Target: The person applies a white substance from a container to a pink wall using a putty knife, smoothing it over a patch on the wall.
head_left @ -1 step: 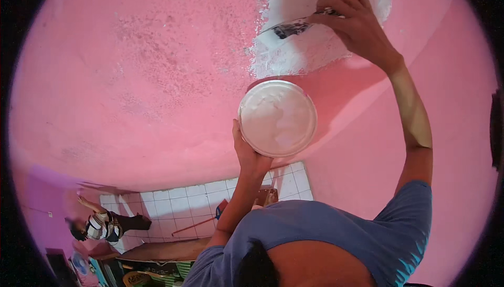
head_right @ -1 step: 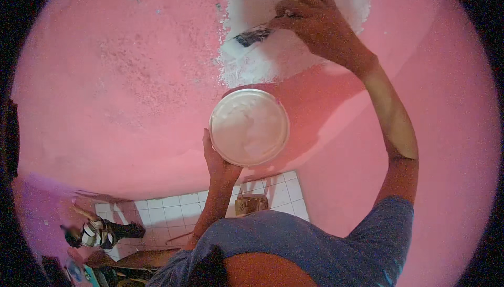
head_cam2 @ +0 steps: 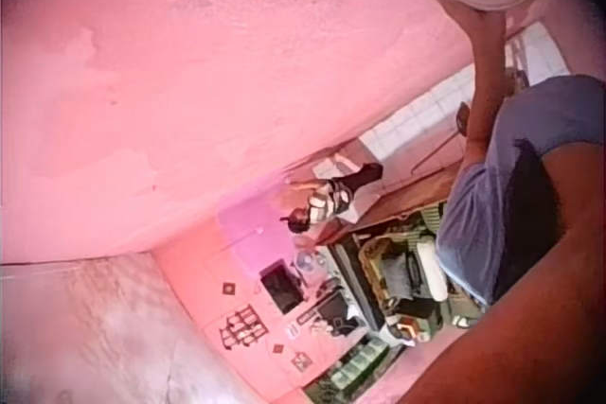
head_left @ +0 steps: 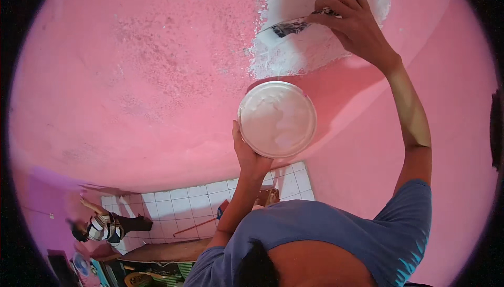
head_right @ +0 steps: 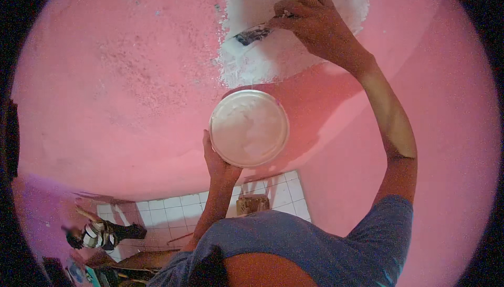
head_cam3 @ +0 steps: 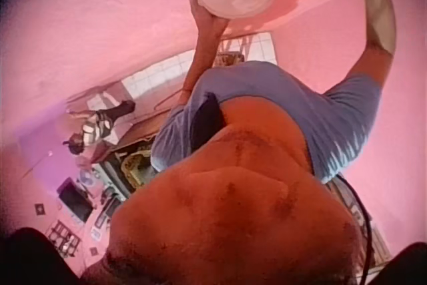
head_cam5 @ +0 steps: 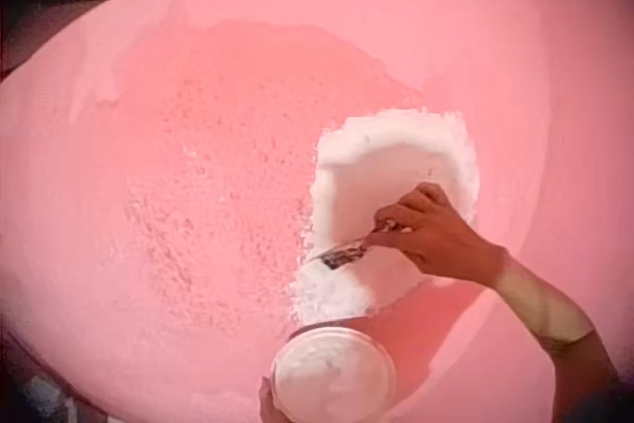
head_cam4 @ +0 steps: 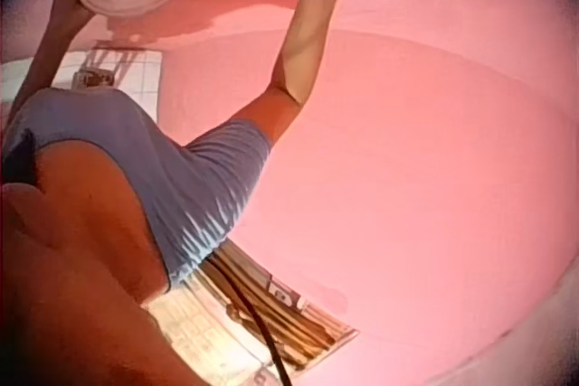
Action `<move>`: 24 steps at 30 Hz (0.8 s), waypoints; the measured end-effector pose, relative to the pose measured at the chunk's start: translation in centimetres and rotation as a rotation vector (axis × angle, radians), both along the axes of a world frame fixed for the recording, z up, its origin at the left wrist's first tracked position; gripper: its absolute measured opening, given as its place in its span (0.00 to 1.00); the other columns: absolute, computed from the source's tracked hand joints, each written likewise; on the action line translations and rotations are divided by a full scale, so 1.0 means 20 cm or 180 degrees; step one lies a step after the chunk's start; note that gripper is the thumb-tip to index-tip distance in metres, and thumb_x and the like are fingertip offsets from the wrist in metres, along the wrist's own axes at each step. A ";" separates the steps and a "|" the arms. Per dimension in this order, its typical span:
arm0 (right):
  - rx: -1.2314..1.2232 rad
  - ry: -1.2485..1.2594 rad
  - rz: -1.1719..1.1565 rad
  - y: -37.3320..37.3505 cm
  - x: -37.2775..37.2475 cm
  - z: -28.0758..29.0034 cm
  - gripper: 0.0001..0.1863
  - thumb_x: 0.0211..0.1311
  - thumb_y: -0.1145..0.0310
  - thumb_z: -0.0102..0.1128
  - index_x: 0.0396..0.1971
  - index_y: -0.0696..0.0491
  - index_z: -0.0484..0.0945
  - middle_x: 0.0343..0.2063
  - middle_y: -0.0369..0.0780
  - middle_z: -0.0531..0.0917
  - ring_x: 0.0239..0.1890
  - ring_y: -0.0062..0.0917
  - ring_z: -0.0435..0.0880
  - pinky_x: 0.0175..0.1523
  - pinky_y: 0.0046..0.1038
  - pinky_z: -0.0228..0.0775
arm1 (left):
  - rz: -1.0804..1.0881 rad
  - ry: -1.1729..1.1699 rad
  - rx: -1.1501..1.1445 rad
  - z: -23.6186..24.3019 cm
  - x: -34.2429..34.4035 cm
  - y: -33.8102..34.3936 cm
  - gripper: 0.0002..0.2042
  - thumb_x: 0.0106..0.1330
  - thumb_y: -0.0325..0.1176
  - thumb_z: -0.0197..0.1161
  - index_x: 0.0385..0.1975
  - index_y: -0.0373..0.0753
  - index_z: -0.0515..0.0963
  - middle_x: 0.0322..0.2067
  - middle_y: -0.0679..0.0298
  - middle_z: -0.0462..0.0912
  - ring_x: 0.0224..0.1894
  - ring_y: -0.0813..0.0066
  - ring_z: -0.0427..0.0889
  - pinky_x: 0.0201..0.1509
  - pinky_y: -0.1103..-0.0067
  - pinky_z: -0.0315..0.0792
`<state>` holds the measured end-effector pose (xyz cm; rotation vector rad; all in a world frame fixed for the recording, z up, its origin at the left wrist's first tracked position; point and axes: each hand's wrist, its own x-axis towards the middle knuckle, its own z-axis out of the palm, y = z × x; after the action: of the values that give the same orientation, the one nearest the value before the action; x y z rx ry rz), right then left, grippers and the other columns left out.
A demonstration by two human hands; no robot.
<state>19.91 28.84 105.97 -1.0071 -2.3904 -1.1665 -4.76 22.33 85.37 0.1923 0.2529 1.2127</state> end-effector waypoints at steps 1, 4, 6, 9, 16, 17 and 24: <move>0.0009 0.0021 -0.0009 0.00 0.01 -0.01 0.20 0.50 0.76 0.55 0.43 0.40 0.79 0.47 0.32 0.76 0.51 0.28 0.72 0.58 0.38 0.57 | -0.0004 -0.0051 -0.0071 0.00 -0.01 -0.01 0.27 0.72 0.53 0.32 0.62 0.40 0.60 0.59 0.54 0.66 0.60 0.58 0.67 0.64 0.60 0.62; 0.0160 0.0126 -0.0277 -0.02 0.11 -0.03 0.19 0.51 0.76 0.56 0.44 0.40 0.78 0.46 0.33 0.76 0.50 0.29 0.72 0.58 0.39 0.58 | -0.0051 0.0021 0.0068 -0.02 -0.06 -0.03 0.28 0.72 0.53 0.33 0.62 0.40 0.60 0.60 0.54 0.65 0.61 0.57 0.66 0.64 0.60 0.61; 0.0237 0.0387 -0.0310 -0.06 0.17 -0.03 0.18 0.53 0.75 0.56 0.44 0.40 0.78 0.46 0.33 0.76 0.50 0.29 0.73 0.57 0.38 0.58 | 0.0008 0.0045 0.0001 -0.05 -0.11 -0.04 0.28 0.71 0.54 0.33 0.62 0.40 0.60 0.60 0.54 0.65 0.61 0.57 0.66 0.65 0.60 0.61; 0.0223 0.0739 -0.0252 -0.07 0.19 -0.12 0.17 0.54 0.74 0.56 0.44 0.41 0.79 0.45 0.33 0.77 0.49 0.30 0.73 0.56 0.38 0.59 | 0.0021 0.0092 -0.0106 -0.06 -0.15 -0.05 0.27 0.72 0.54 0.33 0.62 0.42 0.60 0.60 0.55 0.65 0.61 0.57 0.65 0.64 0.59 0.61; 0.0352 0.1075 -0.0136 -0.01 0.08 -0.28 0.17 0.53 0.74 0.57 0.43 0.41 0.80 0.45 0.34 0.78 0.47 0.30 0.73 0.53 0.38 0.61 | -0.0002 0.0225 -0.0110 -0.06 -0.20 -0.09 0.26 0.72 0.53 0.32 0.62 0.45 0.60 0.60 0.56 0.65 0.62 0.57 0.65 0.63 0.57 0.62; 0.0413 0.1149 -0.0248 0.00 0.14 -0.31 0.17 0.54 0.74 0.57 0.43 0.41 0.80 0.45 0.34 0.78 0.47 0.30 0.74 0.53 0.38 0.62 | 0.0008 0.0241 -0.0100 -0.08 -0.21 -0.10 0.26 0.72 0.53 0.32 0.62 0.45 0.60 0.60 0.56 0.65 0.62 0.57 0.65 0.63 0.57 0.62; 0.0296 0.2163 -0.0078 -0.08 0.20 -0.49 0.20 0.52 0.81 0.60 0.43 0.43 0.81 0.43 0.33 0.77 0.45 0.28 0.73 0.53 0.31 0.60 | 0.0354 0.0418 -0.0221 -0.13 -0.33 -0.12 0.26 0.72 0.54 0.34 0.62 0.45 0.60 0.61 0.57 0.64 0.62 0.58 0.64 0.63 0.58 0.63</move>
<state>23.94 27.27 96.23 -1.1692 -1.7751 -0.7618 -11.31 19.87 82.74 0.1999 0.4241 1.3010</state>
